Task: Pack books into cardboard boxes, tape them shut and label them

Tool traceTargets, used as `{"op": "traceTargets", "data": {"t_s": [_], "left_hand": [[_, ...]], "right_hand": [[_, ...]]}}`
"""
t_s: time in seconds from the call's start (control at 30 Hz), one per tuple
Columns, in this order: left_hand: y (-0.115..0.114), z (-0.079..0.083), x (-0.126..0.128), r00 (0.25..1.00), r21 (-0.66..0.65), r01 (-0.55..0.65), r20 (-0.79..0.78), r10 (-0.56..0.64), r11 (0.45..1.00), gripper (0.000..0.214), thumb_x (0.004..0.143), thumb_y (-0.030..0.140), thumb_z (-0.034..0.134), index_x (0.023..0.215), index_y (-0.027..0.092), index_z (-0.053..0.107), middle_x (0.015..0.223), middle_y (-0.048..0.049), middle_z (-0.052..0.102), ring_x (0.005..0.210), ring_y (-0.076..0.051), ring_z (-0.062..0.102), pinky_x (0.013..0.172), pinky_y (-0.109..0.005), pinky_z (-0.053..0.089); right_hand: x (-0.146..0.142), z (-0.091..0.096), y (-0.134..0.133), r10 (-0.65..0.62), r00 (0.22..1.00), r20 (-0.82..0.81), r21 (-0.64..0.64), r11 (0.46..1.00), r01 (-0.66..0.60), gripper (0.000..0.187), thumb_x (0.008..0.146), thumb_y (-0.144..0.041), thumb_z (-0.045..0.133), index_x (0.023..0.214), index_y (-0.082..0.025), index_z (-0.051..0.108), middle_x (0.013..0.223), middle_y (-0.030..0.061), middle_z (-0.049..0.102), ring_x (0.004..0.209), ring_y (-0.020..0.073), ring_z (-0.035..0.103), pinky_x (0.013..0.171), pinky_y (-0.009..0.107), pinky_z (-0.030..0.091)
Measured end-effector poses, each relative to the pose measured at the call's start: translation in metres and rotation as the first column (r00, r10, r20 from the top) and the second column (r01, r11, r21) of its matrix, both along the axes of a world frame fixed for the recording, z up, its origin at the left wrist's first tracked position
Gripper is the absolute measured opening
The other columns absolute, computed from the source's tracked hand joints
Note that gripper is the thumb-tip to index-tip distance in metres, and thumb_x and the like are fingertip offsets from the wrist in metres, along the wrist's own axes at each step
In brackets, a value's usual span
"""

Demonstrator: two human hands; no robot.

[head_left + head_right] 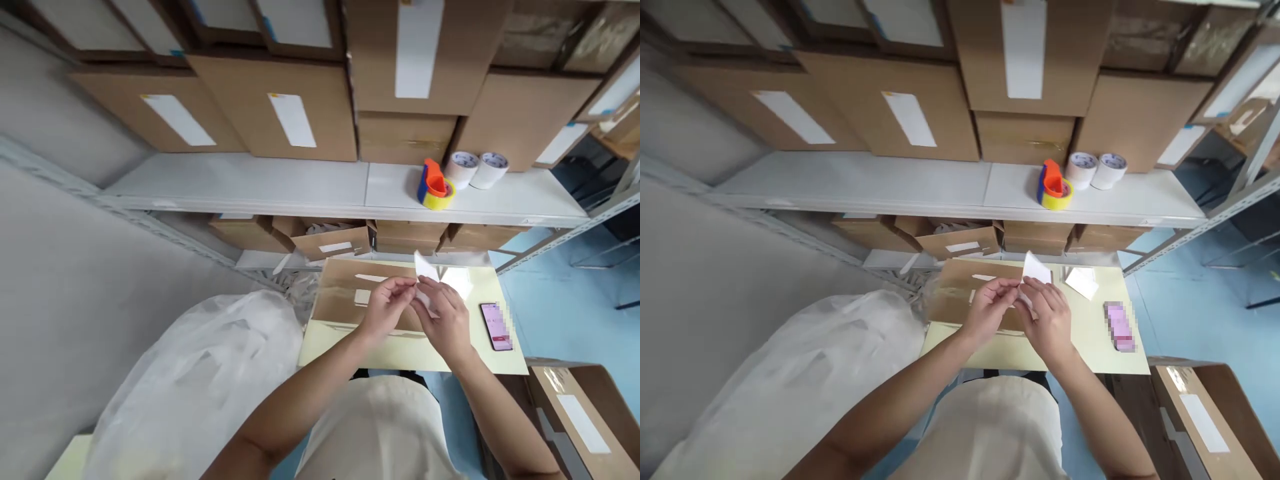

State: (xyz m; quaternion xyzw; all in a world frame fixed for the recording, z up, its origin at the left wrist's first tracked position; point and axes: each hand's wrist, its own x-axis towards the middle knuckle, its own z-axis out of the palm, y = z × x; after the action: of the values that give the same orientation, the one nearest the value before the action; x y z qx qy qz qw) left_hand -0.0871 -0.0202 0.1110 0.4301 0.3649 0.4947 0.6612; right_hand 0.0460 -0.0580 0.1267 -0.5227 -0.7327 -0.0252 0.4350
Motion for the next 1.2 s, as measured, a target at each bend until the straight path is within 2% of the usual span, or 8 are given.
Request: {"op": "traceTargets", "data": {"t_s": [0.1, 0.2, 0.3, 0.53, 0.67, 0.77, 0.93, 1.2], "left_hand": [[-0.019, 0.002, -0.035, 0.984, -0.047, 0.041, 0.176, -0.033, 0.998, 0.045, 0.065, 0.055, 0.083, 0.087, 0.018, 0.071, 0.081, -0.0039, 0.073, 0.074, -0.014, 0.068, 0.08, -0.031, 0.055], [-0.031, 0.002, -0.063, 0.968, -0.092, 0.046, 0.251, -0.022, 0.995, 0.046, 0.06, 0.055, 0.086, 0.082, 0.018, 0.07, 0.076, -0.0021, 0.072, 0.071, -0.013, 0.068, 0.08, -0.03, 0.056], [-0.038, 0.006, -0.084, 0.967, -0.094, 0.033, 0.253, -0.008, 0.995, 0.048, 0.058, 0.057, 0.086, 0.079, 0.018, 0.069, 0.075, -0.0026, 0.072, 0.07, -0.015, 0.069, 0.079, -0.032, 0.057], [-0.048, 0.022, -0.125, 0.993, 0.068, 0.002, 0.117, -0.01, 0.998, 0.044, 0.068, 0.061, 0.077, 0.073, 0.018, 0.067, 0.065, -0.0011, 0.067, 0.065, -0.015, 0.065, 0.069, -0.029, 0.056], [-0.047, 0.025, -0.135, 0.999, 0.162, -0.002, 0.048, -0.006, 0.987, 0.044, 0.072, 0.061, 0.073, 0.07, 0.018, 0.066, 0.069, -0.0022, 0.067, 0.066, -0.014, 0.063, 0.066, -0.028, 0.054], [-0.044, 0.021, -0.136, 1.0, 0.217, -0.017, 0.019, 0.013, 0.976, 0.046, 0.076, 0.064, 0.069, 0.071, 0.018, 0.066, 0.071, -0.003, 0.067, 0.067, -0.014, 0.062, 0.066, -0.028, 0.053], [-0.038, 0.016, -0.134, 0.998, 0.221, -0.053, 0.031, 0.048, 0.974, 0.048, 0.078, 0.066, 0.065, 0.071, 0.018, 0.064, 0.072, -0.0034, 0.067, 0.067, -0.015, 0.064, 0.065, -0.028, 0.055], [-0.022, 0.02, -0.136, 0.992, 0.218, -0.116, -0.022, 0.124, 0.969, 0.042, 0.085, 0.06, 0.061, 0.075, 0.019, 0.061, 0.072, -0.0028, 0.066, 0.069, -0.014, 0.064, 0.067, -0.027, 0.056]], "right_hand": [[-0.032, 0.005, -0.009, 0.007, 0.999, -0.052, 0.005, 1.0, -0.007, 0.017, 0.092, -0.026, 0.061, 0.108, -0.027, 0.067, 0.104, 0.006, 0.077, 0.092, 0.0227, 0.074, 0.085, 0.039, 0.059], [-0.054, 0.011, -0.017, 0.027, 0.997, -0.078, -0.039, 0.999, -0.03, 0.016, 0.09, -0.031, 0.064, 0.104, -0.027, 0.07, 0.098, 0.0048, 0.078, 0.086, 0.0233, 0.075, 0.081, 0.038, 0.061], [-0.075, 0.016, -0.025, 0.031, 0.996, -0.088, -0.099, 0.994, -0.039, 0.017, 0.089, -0.035, 0.064, 0.102, -0.027, 0.072, 0.096, 0.0046, 0.079, 0.087, 0.0247, 0.075, 0.077, 0.038, 0.062], [-0.11, 0.024, -0.034, 0.073, 0.993, -0.097, -0.099, 0.992, -0.083, 0.016, 0.089, -0.038, 0.065, 0.098, -0.028, 0.074, 0.094, 0.0038, 0.079, 0.09, 0.0239, 0.075, 0.08, 0.036, 0.063], [-0.118, 0.028, -0.034, 0.123, 0.968, -0.22, -0.179, 0.97, -0.164, 0.021, 0.089, -0.044, 0.065, 0.096, -0.027, 0.075, 0.092, 0.0045, 0.08, 0.084, 0.023, 0.076, 0.072, 0.033, 0.064], [-0.121, 0.028, -0.031, 0.135, 0.944, -0.303, -0.24, 0.947, -0.213, 0.022, 0.087, -0.046, 0.067, 0.093, -0.026, 0.076, 0.092, 0.0051, 0.08, 0.084, 0.024, 0.077, 0.074, 0.034, 0.065], [-0.121, 0.02, -0.021, 0.145, 0.902, -0.406, -0.28, 0.92, -0.274, 0.021, 0.084, -0.045, 0.07, 0.091, -0.027, 0.078, 0.091, 0.0052, 0.08, 0.084, 0.0253, 0.077, 0.077, 0.038, 0.065], [-0.121, 0.015, 0.011, 0.257, 0.918, -0.303, -0.196, 0.926, -0.324, 0.014, 0.088, -0.034, 0.067, 0.095, -0.03, 0.078, 0.096, 0.0023, 0.079, 0.09, 0.0247, 0.076, 0.083, 0.04, 0.064]]}}
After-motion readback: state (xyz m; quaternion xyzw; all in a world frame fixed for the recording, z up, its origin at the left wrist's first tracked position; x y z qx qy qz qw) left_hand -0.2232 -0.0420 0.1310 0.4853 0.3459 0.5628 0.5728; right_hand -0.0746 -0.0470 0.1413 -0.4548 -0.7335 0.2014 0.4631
